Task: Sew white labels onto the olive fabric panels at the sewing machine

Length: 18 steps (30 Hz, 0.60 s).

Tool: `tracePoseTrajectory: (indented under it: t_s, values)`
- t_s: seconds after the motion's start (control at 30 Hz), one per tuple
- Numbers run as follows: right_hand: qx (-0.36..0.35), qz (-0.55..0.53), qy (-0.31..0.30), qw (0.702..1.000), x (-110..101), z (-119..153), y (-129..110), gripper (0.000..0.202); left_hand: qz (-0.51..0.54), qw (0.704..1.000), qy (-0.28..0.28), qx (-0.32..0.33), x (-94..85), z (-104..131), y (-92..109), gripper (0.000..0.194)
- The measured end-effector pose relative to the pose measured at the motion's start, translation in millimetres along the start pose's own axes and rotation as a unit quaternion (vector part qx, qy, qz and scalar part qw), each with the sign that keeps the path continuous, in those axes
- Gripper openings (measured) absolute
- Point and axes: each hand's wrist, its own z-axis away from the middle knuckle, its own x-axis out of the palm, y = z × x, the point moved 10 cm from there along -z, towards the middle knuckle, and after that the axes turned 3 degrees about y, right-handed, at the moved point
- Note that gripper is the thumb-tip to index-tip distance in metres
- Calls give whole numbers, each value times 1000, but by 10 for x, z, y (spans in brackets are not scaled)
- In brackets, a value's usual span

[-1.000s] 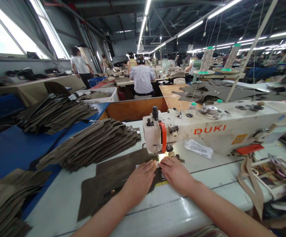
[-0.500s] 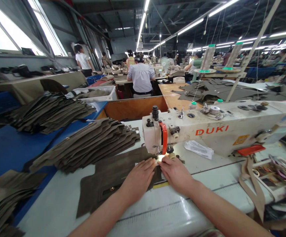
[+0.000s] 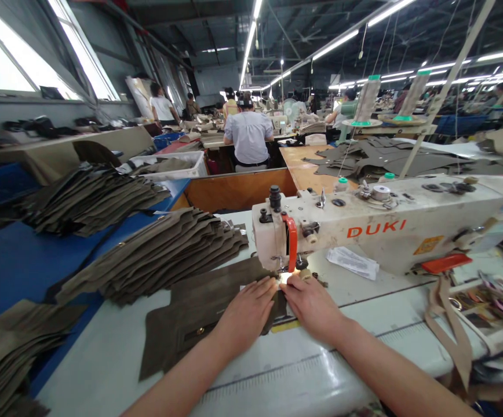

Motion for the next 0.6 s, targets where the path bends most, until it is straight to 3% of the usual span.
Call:
tracePoseTrajectory:
  t_s: [0.43, 0.6]
  values:
    - [1, -1, 28, 1000, -106, 38, -44, 12, -24, 999, -8, -29, 66, -162, -189, 34]
    - [-22, -41, 81, 996, -206, 114, -88, 16, -13, 999, -12, -48, 36, 39, -180, 37]
